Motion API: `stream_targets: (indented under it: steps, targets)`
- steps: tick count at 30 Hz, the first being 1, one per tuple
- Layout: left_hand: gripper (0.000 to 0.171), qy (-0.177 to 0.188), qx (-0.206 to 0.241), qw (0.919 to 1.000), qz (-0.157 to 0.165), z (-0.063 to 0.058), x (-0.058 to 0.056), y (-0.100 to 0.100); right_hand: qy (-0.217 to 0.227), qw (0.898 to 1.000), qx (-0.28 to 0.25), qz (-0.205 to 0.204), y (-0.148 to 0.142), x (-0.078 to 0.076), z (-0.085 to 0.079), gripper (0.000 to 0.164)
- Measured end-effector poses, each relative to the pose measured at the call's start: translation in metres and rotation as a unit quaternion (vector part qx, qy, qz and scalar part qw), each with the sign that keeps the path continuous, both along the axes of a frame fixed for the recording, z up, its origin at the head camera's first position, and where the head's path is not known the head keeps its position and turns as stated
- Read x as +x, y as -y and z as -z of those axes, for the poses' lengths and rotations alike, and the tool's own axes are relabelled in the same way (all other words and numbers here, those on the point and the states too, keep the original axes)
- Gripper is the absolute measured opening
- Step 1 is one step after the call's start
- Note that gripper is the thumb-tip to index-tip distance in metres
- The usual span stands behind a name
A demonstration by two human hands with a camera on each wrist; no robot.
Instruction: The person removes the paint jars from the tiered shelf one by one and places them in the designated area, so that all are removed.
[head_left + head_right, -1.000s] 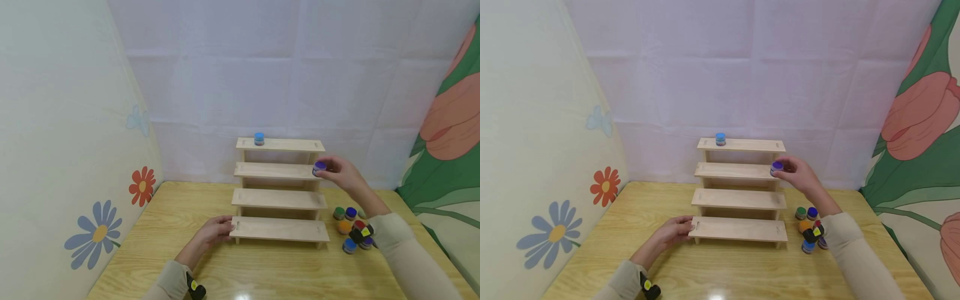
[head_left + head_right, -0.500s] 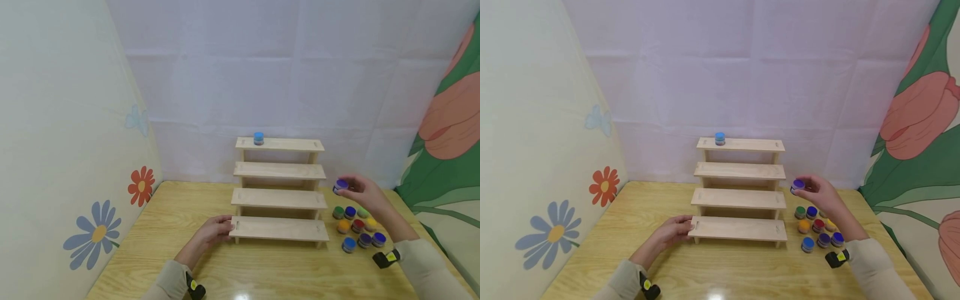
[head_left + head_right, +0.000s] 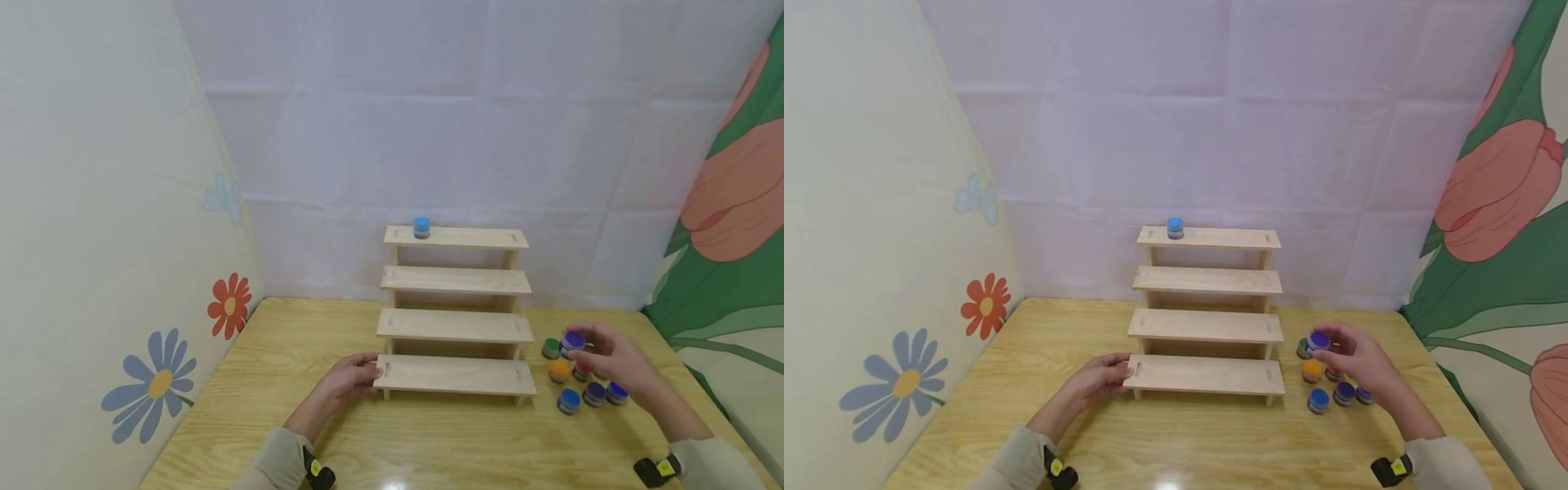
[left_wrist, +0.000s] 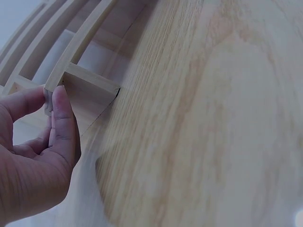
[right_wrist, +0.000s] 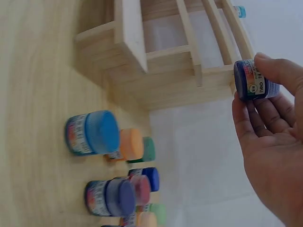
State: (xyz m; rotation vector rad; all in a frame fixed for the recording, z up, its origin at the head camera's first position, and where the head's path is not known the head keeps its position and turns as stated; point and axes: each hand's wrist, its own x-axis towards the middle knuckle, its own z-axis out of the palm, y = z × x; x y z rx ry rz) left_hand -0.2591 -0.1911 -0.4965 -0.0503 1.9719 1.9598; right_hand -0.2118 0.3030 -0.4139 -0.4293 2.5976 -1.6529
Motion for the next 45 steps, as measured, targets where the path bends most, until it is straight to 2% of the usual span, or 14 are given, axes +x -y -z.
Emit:
stream_targets:
  steps: [10, 16, 20, 25, 31, 36, 45]
  targets:
    - [0.060, -0.001, 0.005, 1.0000, 0.002, 0.000, 0.001, 0.001, 0.047, 0.999, -0.022, 0.014, -0.008, 0.021, 0.028, 0.050]
    - [0.060, -0.001, 0.006, 1.0000, 0.005, 0.000, 0.001, 0.001, 0.065, 0.998, -0.004, 0.023, -0.009, 0.031, 0.043, 0.052]
    - [0.060, -0.001, 0.010, 0.9999, 0.004, 0.001, 0.000, 0.001, 0.090, 0.996, 0.005, 0.018, -0.010, 0.038, 0.053, 0.054]
    - [0.060, -0.001, 0.014, 0.9999, 0.005, 0.001, -0.001, 0.000, 0.120, 0.992, 0.022, 0.031, -0.013, 0.046, 0.065, 0.056]
    - [0.060, -0.002, 0.020, 0.9998, 0.001, 0.001, -0.002, -0.001, 0.123, 0.992, 0.025, 0.016, -0.016, 0.051, 0.075, 0.055]
    - [0.061, -0.003, 0.024, 0.9997, 0.004, 0.000, -0.001, -0.001, 0.146, 0.989, 0.031, 0.011, -0.018, 0.052, 0.082, 0.056]
    - [0.060, 0.001, 0.017, 0.9998, 0.003, 0.001, -0.001, 0.000, 0.117, 0.992, 0.039, -0.019, -0.019, 0.058, 0.096, 0.051]
